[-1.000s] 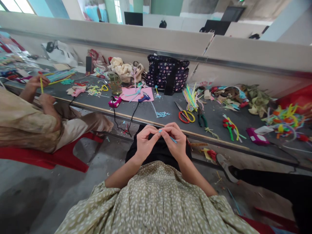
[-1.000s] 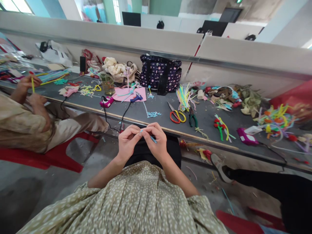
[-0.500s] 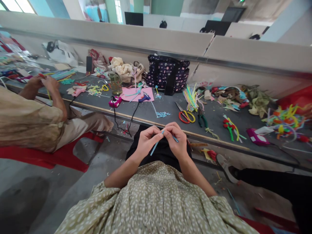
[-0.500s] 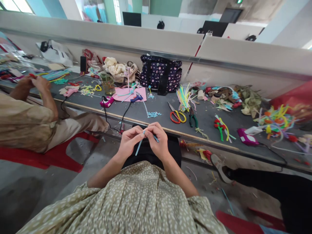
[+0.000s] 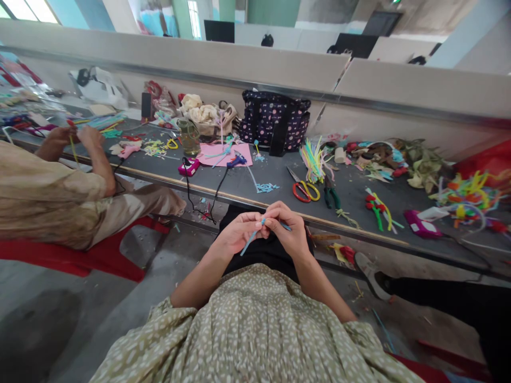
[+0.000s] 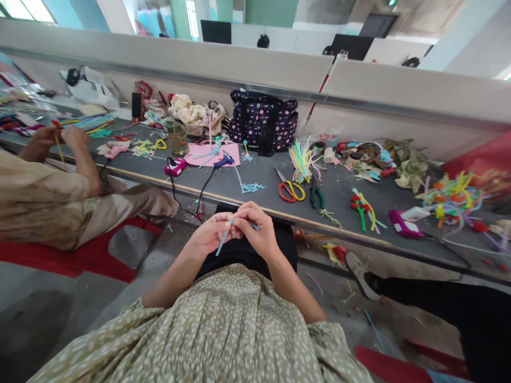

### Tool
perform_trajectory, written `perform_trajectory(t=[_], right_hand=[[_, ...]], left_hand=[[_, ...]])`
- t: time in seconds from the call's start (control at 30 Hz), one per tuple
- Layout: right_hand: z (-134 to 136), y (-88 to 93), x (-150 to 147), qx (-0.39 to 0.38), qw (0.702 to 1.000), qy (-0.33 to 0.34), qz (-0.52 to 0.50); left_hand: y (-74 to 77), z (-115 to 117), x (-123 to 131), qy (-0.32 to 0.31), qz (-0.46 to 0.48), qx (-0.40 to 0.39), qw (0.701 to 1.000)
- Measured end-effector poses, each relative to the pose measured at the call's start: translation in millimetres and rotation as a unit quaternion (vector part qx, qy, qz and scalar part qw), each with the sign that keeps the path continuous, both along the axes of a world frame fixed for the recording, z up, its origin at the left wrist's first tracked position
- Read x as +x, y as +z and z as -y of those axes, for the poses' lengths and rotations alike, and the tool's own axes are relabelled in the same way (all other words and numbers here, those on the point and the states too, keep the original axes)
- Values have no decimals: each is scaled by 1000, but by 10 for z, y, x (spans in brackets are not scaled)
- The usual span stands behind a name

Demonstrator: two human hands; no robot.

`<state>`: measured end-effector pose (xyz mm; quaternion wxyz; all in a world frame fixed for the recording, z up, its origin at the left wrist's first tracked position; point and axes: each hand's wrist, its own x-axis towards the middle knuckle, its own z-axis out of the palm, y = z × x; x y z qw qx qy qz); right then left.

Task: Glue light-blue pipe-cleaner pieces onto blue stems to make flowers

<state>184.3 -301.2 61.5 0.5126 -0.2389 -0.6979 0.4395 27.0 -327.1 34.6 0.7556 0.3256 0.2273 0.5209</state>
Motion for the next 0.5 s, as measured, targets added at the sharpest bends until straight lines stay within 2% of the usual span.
perform_trajectory(t=[0.23,0.4,0.5], right_hand=[[-7,8,-1,10,1000,-8,4],[4,0,-2,-28,1000,3,-8],[22,0,-11,-19,1000,-14,-14]], left_hand=[[-26,-20,-3,-18,12,-18,1000],[5,-1,31,18,6,-2,1000],[37,14,54,47,-3,23,999]])
